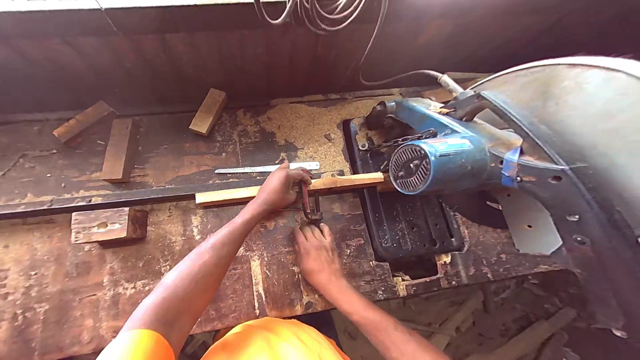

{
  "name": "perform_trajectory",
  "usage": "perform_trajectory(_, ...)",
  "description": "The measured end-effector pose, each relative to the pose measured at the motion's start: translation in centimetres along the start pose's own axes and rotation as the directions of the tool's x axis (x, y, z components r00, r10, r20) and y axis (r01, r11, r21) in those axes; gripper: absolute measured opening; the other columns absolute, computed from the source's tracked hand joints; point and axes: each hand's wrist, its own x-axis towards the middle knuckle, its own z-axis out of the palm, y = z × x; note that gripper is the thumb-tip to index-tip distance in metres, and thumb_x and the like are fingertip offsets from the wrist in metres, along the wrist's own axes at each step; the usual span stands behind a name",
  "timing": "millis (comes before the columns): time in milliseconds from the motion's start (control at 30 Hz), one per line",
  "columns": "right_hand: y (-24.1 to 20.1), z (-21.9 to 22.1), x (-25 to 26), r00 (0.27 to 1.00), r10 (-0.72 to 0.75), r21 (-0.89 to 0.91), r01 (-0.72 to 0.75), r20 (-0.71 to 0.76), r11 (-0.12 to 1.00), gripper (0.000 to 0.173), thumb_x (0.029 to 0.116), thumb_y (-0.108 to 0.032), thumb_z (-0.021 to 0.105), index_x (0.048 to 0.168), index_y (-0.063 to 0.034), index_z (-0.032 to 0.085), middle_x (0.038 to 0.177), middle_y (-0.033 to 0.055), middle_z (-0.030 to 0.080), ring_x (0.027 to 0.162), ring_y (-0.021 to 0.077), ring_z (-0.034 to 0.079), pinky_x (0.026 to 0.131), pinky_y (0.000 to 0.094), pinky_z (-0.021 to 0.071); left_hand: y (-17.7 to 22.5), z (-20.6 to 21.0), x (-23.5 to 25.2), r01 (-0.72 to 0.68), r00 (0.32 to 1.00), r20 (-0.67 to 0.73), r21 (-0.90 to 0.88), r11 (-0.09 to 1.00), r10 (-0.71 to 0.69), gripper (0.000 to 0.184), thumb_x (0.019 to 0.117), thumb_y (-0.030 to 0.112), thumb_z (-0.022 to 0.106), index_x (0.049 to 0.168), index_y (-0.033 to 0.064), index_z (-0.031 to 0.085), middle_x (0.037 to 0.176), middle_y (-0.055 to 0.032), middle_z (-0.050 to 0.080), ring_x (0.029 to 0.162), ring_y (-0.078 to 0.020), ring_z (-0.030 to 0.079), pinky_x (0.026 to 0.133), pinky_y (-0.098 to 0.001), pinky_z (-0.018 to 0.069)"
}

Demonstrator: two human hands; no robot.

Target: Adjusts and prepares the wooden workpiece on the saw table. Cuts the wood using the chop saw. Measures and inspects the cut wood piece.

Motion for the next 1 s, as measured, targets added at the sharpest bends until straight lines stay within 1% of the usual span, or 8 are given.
perform_trajectory(233,-0.1,-1.0,3.2,0.926,0.165,0.097,-0.209,0.339,0.973,0.04,0.0984,-0.048,0.061,0.118,-0.0142,0.068,0.122,0.0087,0.066,0.123,0.0313,0.057,0.095,0.055,0.0496,-0.1,0.0,0.2,0.013,1.0,0.003,-0.02,1.0,-0.012,0.038,0.0763,0.003,0.076,0.107,0.0249,0.08,0.131,0.0117,0.07,0.11,-0.0155,0.064,0.093,-0.0406,0.0531)
perform_trajectory(400,2.8,1.0,2.3,0.995,0.094,0.538,-0.1,0.039,0.837,0.03,0.0942,-0.041,0.064,0.081,-0.014,0.068,0.085,0.0025,0.066,0.091,0.0211,0.064,0.082,0.0461,0.053,0.4,-0.4,0.4,0.018,1.0,0.022,-0.03,0.999,-0.017,0.039,0.0757,0.006,0.081,0.109,0.026,0.078,0.128,0.012,0.071,0.103,-0.0154,0.063,0.089,-0.0403,0.0521)
perform_trajectory(467,4.1,1.4,2.2,0.99,0.128,0.817,-0.021,-0.065,0.577,0.027,0.0937,-0.031,0.065,0.072,-0.0145,0.064,0.074,-0.001,0.061,0.073,0.0137,0.06,0.067,0.0359,0.0522,0.4,-0.4,0.5,0.016,1.0,0.016,-0.043,0.999,-0.015,0.038,0.075,0.006,0.082,0.107,0.0248,0.079,0.128,0.0105,0.071,0.103,-0.0162,0.064,0.088,-0.0408,0.0532)
perform_trajectory(600,5.8,2.5,2.0,0.96,0.279,0.817,0.159,0.002,-0.554,0.03,0.0879,-0.027,0.063,0.06,-0.02,0.053,0.061,-0.0056,0.048,0.061,0.0106,0.051,0.067,0.0329,0.049,0.6,-0.5,0.8,0.024,0.999,0.03,-0.044,0.999,-0.023,0.035,0.0762,0.009,0.083,0.106,0.0258,0.078,0.125,0.0131,0.071,0.104,-0.014,0.062,0.089,-0.0391,0.0522)
perform_trajectory(700,6.1,3.1,2.3,0.953,0.3,0.63,0.203,0.05,-0.749,0.031,0.0853,-0.031,0.067,0.059,-0.0202,0.055,0.059,-0.0041,0.05,0.059,0.0137,0.055,0.069,0.0364,0.0524,0.9,-0.7,0.9,0.041,0.999,0.02,-0.044,0.998,-0.041,0.034,0.0769,0.009,0.081,0.105,0.0272,0.078,0.126,0.0135,0.07,0.112,-0.0141,0.062,0.094,-0.0425,0.0541)
perform_trajectory(833,5.9,2.5,1.5,0.926,0.376,0.83,0.2,0.013,-0.521,0.028,0.0982,-0.033,0.057,0.076,-0.0181,0.063,0.074,-0.0001,0.061,0.07,0.0176,0.063,0.068,0.0413,0.0583,1.6,-1.1,0.7,0.058,0.998,0.013,-0.043,0.997,-0.057,0.022,0.0869,0.013,0.075,0.103,0.0271,0.077,0.122,0.0127,0.07,0.116,-0.0116,0.062,0.1,-0.0427,0.0547)
perform_trajectory(933,5.7,2.6,0.5,0.834,0.505,0.974,0.216,-0.223,0.075,0.02,0.1047,-0.009,0.049,0.099,-0.0023,0.066,0.099,0.0093,0.071,0.084,0.0196,0.073,0.066,0.0368,0.0649,0.9,-1.1,1.1,0.021,0.999,0.042,-0.08,0.997,-0.018,0.022,0.0889,0.012,0.071,0.107,0.0238,0.076,0.127,0.0106,0.07,0.122,-0.0116,0.061,0.107,-0.0422,0.0501)
perform_trajectory(1000,6.1,3.9,0.9,0.741,0.518,0.847,0.129,-0.428,0.516,0.022,0.1028,-0.013,0.053,0.097,0.0011,0.07,0.107,0.0116,0.068,0.098,0.0157,0.068,0.082,0.0304,0.0609,0.7,-1.0,1.3,-0.023,0.998,0.053,-0.07,0.997,0.027,0.02,0.089,0.013,0.07,0.106,0.0219,0.075,0.129,0.0089,0.069,0.123,-0.0125,0.06,0.109,-0.0423,0.0482)
